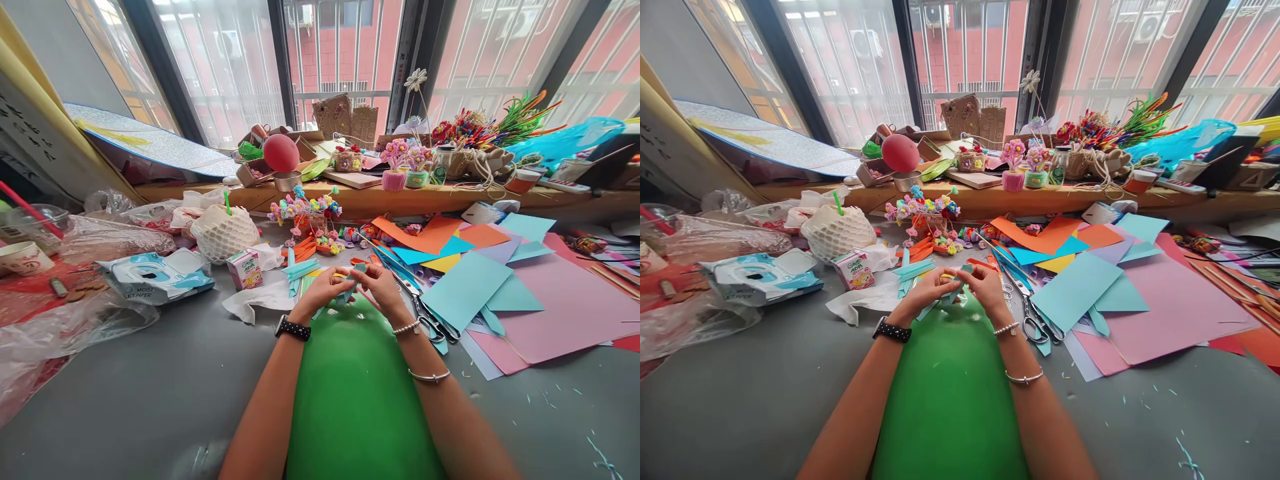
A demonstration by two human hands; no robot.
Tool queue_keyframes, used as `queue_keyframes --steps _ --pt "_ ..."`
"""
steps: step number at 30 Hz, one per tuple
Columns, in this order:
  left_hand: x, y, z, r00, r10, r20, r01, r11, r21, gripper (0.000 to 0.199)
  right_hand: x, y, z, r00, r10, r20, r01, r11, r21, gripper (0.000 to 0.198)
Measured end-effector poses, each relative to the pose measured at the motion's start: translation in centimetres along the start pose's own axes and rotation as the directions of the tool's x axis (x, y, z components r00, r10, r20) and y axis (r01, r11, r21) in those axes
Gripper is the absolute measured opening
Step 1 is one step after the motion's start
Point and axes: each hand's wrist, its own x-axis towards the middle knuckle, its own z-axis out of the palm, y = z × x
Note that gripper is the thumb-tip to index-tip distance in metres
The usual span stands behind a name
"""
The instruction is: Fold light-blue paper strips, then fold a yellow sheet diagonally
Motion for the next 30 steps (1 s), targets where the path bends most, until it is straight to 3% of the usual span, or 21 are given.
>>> queue_keyframes --steps 4,9,12,16,23,26,30 --pt "0.0 0.2 -0.3 1.0 0.008 -0.003 -0.008 0.999 0.031 0.027 0.2 0.3 -0.1 1.0 0.025 -0.002 -0.025 0.995 0.097 0.027" --pt "0.2 0.1 -0.7 0.971 -0.026 -0.239 0.032 0.999 0.021 0.024 0.4 0.5 -0.3 0.996 0.081 -0.039 -0.077 0.992 0.101 0.03" --pt "0.3 0.0 -0.7 0.949 -0.039 -0.312 0.031 0.999 -0.029 0.023 0.5 0.5 -0.4 0.994 0.102 -0.03 -0.098 0.99 0.1 0.03" --pt "0.3 0.2 -0.8 0.953 -0.063 -0.296 0.033 0.994 -0.107 0.025 0.4 0.2 -0.8 0.994 0.105 0.007 -0.104 0.983 0.152 0.026" --pt "-0.3 0.6 -1.9 0.98 -0.136 -0.145 0.123 0.988 -0.097 0.028 0.4 -0.2 -1.9 0.961 0.125 0.247 -0.184 0.955 0.231 0.028" --pt "-0.5 0.7 -2.1 0.988 -0.132 -0.08 0.121 0.983 -0.136 0.032 0.5 -0.2 -2.0 0.955 0.138 0.262 -0.201 0.952 0.232 0.027" --pt "-0.7 1.0 -1.9 0.99 -0.112 -0.089 0.095 0.98 -0.177 0.027 0.6 -0.1 -1.9 0.959 0.139 0.247 -0.207 0.939 0.273 0.022"
